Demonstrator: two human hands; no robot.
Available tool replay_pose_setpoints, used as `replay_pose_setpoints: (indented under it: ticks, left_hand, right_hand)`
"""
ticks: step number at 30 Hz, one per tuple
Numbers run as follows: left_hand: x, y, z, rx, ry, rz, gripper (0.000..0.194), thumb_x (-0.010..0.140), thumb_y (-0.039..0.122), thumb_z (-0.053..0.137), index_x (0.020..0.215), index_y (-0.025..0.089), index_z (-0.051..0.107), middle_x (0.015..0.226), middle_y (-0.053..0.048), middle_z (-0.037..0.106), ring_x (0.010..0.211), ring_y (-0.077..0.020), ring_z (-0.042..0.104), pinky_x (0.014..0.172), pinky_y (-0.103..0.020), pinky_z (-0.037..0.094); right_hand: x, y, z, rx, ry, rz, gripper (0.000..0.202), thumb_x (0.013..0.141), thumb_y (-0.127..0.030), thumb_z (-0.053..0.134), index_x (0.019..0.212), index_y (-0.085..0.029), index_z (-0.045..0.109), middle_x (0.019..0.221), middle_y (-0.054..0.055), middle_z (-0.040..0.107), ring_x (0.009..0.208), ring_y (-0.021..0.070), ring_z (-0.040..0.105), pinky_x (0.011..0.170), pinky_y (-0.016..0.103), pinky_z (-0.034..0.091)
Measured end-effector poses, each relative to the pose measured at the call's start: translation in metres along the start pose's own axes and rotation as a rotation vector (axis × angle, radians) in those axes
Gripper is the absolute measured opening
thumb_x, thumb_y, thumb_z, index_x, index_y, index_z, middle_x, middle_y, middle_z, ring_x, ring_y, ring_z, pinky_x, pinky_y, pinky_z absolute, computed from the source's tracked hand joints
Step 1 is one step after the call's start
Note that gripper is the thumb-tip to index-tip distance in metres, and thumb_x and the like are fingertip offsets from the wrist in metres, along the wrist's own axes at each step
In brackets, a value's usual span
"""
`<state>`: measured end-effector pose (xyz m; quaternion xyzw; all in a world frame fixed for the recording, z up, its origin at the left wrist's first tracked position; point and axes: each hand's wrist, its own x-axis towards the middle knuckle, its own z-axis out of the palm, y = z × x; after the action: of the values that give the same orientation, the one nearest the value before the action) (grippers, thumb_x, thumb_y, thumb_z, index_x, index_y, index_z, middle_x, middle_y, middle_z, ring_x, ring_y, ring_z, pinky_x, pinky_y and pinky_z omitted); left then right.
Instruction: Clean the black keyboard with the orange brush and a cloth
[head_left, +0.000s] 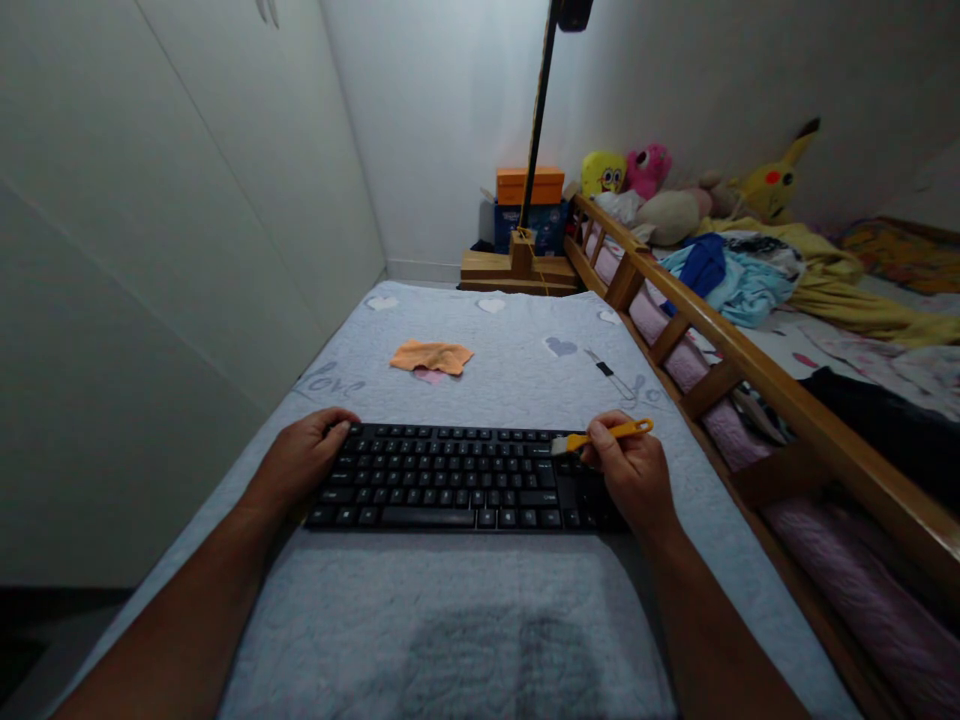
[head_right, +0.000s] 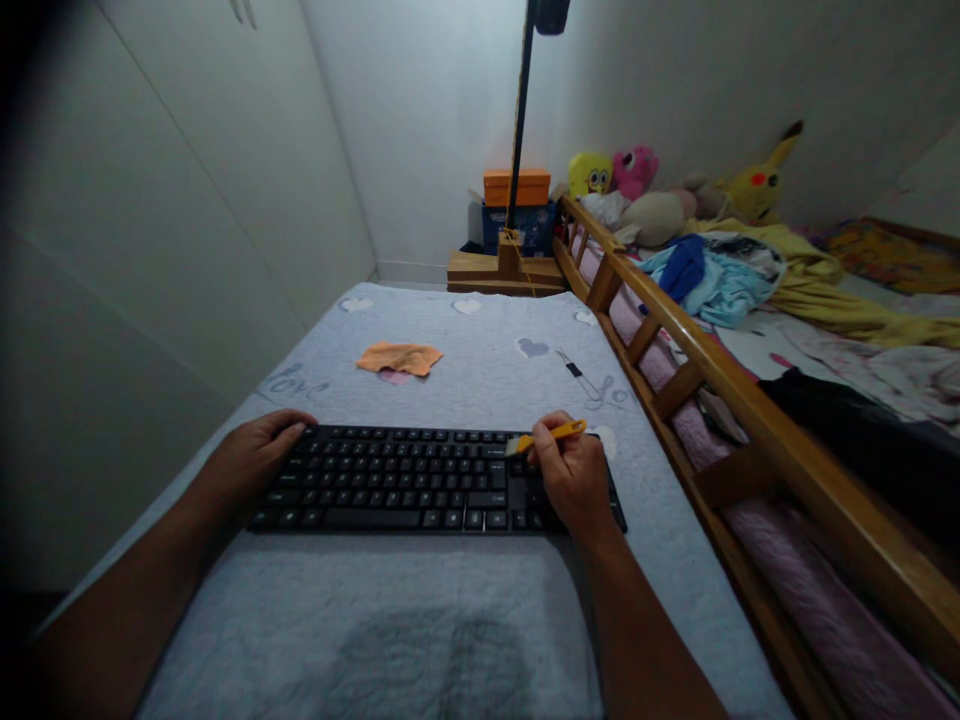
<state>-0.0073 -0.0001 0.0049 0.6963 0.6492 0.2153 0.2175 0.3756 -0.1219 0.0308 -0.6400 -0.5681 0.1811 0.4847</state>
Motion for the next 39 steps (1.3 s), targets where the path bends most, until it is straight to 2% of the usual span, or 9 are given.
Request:
replay_pose_setpoints:
  ticks: [8, 15, 19, 22, 25, 31, 39]
  left_hand:
    - [-0.0009, 0.0028, -0.0009, 0.003, 0.0, -0.013, 0.038, 0.081, 0.045, 0.045, 0.094, 0.023, 0.072, 0.086, -0.003, 0.076, 0.081, -0.025, 0.068, 0.073, -0.032, 0.05]
    - [-0.0004, 0.001, -0.0004, 0.007, -0.003, -0.011, 0.038, 0.081, 0.045, 0.044, 0.094, 0.023, 0.072, 0.086, -0.003, 0.075, 0.08, -0.0248, 0.068, 0.072, -0.031, 0.05]
    - [-0.0001, 0.0002, 0.0002, 0.01, -0.006, -0.009, 0.037, 0.082, 0.045, 0.045, 0.094, 0.023, 0.072, 0.087, -0.003, 0.075, 0.081, -0.0248, 0.068, 0.072, -0.031, 0.05]
    - [-0.0002, 0.0008, 0.0, 0.012, -0.002, -0.008, 0.037, 0.082, 0.044, 0.045, 0.094, 0.024, 0.072, 0.086, -0.003, 0.075, 0.081, -0.0248, 0.068, 0.073, -0.031, 0.05]
    - [-0.0008, 0.0024, -0.0007, 0.008, 0.001, -0.008, 0.037, 0.081, 0.045, 0.045, 0.092, 0.023, 0.072, 0.085, -0.003, 0.075, 0.081, -0.0248, 0.068, 0.073, -0.031, 0.05]
    - [-0.0006, 0.0027, -0.0011, -0.006, 0.01, -0.006, 0.037, 0.079, 0.046, 0.046, 0.091, 0.024, 0.072, 0.085, -0.003, 0.075, 0.08, -0.0249, 0.068, 0.071, -0.031, 0.051]
    - [-0.0015, 0.002, -0.0005, -0.009, 0.0, -0.015, 0.036, 0.081, 0.046, 0.046, 0.093, 0.023, 0.071, 0.085, -0.003, 0.075, 0.082, -0.0253, 0.068, 0.071, -0.031, 0.05]
  right_hand:
    - [0.0003, -0.0098, 0.0003, -0.152, -0.076, -0.103, 0.027, 0.093, -0.034, 0.047, 0.072, -0.022, 0.058, 0.055, -0.001, 0.06, 0.055, 0.0168, 0.059, 0.057, 0.027, 0.041]
    - [-0.0022, -0.0052, -0.0037, 0.042, -0.203, -0.001, 0.027, 0.09, -0.033, 0.046, 0.067, -0.022, 0.054, 0.048, -0.004, 0.051, 0.045, 0.0136, 0.05, 0.047, 0.024, 0.036]
    - [-0.0024, -0.0041, -0.0049, 0.071, -0.135, 0.009, 0.027, 0.091, -0.033, 0.047, 0.068, -0.022, 0.055, 0.05, -0.003, 0.053, 0.048, 0.0142, 0.052, 0.05, 0.025, 0.038]
    - [-0.0013, -0.0058, -0.0036, -0.008, -0.049, -0.044, 0.026, 0.092, -0.034, 0.048, 0.07, -0.022, 0.057, 0.055, -0.002, 0.058, 0.054, 0.016, 0.057, 0.056, 0.026, 0.041]
    - [-0.0004, -0.0067, -0.0016, -0.1, -0.042, -0.101, 0.024, 0.092, -0.033, 0.048, 0.074, -0.022, 0.058, 0.059, -0.001, 0.06, 0.058, 0.0169, 0.059, 0.059, 0.027, 0.042]
    - [-0.0007, -0.0084, -0.003, -0.137, -0.131, -0.106, 0.024, 0.09, -0.03, 0.047, 0.069, -0.022, 0.056, 0.056, -0.002, 0.057, 0.054, 0.0154, 0.055, 0.055, 0.027, 0.039]
    - [-0.003, -0.0071, -0.007, 0.088, -0.291, 0.035, 0.02, 0.083, -0.028, 0.047, 0.065, -0.021, 0.054, 0.047, -0.004, 0.049, 0.045, 0.0129, 0.046, 0.046, 0.024, 0.033]
